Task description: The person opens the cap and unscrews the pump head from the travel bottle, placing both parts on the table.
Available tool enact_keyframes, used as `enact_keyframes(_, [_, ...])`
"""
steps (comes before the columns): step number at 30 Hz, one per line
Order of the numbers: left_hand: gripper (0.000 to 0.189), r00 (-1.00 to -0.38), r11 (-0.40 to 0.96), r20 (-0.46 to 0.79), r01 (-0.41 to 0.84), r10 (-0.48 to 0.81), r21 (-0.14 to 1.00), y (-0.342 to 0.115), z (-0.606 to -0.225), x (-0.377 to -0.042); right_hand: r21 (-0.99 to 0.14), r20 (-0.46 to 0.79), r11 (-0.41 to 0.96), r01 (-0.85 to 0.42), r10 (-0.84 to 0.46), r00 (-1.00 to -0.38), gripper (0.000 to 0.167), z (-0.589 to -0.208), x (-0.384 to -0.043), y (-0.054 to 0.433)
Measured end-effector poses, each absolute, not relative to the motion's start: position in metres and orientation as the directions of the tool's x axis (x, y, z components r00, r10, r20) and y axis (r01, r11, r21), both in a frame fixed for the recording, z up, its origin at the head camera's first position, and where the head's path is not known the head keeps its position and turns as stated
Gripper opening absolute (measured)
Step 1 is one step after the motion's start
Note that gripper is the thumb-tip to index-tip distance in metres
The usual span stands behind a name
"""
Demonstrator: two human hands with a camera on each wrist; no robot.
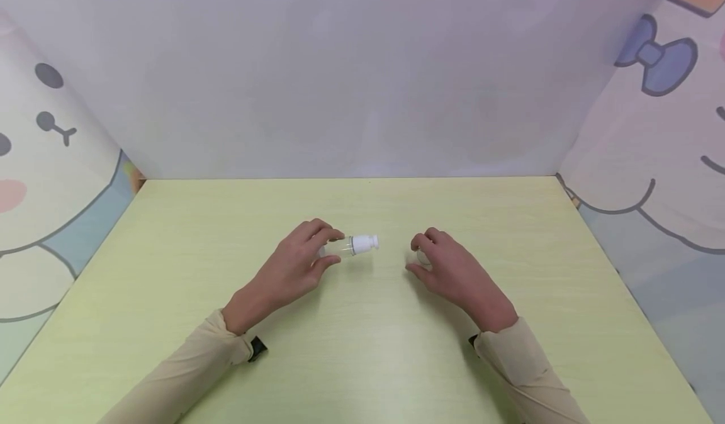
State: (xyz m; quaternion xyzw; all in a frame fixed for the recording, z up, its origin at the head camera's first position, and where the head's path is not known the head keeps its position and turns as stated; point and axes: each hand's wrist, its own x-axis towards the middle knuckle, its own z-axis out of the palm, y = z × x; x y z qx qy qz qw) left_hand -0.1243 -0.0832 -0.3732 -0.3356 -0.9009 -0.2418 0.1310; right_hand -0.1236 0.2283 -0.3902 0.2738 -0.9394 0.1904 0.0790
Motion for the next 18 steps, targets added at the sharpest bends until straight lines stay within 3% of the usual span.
enact_keyframes(18, [0.03,-0.731,0.658,0.4,0.677,0.553,0.33,-0.0821,-0.3756,-0.1246,-0.364,0.07,0.845,-0.39,-0.393,-0.917,0.026,-0.3913,-0.1261,0.2318])
